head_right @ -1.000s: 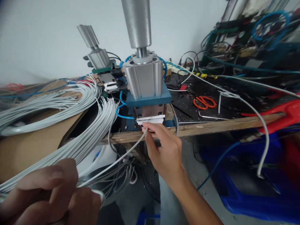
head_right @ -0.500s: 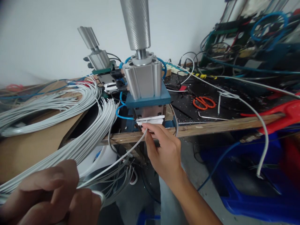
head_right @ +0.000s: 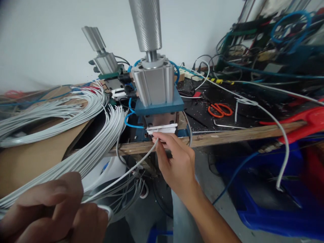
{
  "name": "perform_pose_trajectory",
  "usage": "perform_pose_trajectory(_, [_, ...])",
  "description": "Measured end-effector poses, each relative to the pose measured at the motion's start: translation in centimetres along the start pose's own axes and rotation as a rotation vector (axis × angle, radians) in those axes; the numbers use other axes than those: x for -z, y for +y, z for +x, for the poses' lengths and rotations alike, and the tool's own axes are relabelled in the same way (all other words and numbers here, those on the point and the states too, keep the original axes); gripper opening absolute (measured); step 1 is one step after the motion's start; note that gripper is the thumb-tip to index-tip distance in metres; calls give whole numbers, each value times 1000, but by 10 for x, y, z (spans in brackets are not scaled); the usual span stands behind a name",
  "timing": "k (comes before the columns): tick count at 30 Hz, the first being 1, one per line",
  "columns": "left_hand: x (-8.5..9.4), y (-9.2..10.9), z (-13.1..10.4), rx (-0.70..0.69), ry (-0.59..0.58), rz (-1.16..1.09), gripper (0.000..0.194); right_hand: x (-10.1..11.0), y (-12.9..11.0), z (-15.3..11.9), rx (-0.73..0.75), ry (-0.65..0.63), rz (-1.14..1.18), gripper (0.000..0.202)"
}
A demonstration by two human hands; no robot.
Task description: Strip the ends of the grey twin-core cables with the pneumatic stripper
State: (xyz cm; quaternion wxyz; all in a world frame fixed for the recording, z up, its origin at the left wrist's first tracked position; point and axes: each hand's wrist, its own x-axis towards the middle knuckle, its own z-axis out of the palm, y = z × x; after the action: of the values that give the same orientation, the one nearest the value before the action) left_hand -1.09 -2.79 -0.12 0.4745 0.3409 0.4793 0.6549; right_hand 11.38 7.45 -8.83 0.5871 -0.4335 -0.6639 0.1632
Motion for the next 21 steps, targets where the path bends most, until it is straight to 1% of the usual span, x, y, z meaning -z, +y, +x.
perform_pose_trajectory(2, [-1,1,0,18,14,9,9,-1,0,0,2,2,1,22])
perform_pose_trajectory(6, [-3,1,0,27,11,11,27,-1,0,0,12,9,1,21])
perform_pose_trajectory(8, [-3,1,0,23,3,15,31,-1,0,-1,13,10,-3,21])
perform_pose_trajectory(13, [-3,2,0,44,21,9,18,1,0,-1,20,9,-7,22])
perform_pose_trajectory(17, [-1,2,1,40,34,9,14,0,0,0,18,9,5,22])
perform_pose_trajectory(19, [3,2,2,33,-3,3,14,0,1,-1,16,4,13,22])
perform_pose_trajectory(21, [8,1,3,61,-104,-11,17,0,1,-2,18,2,16,22])
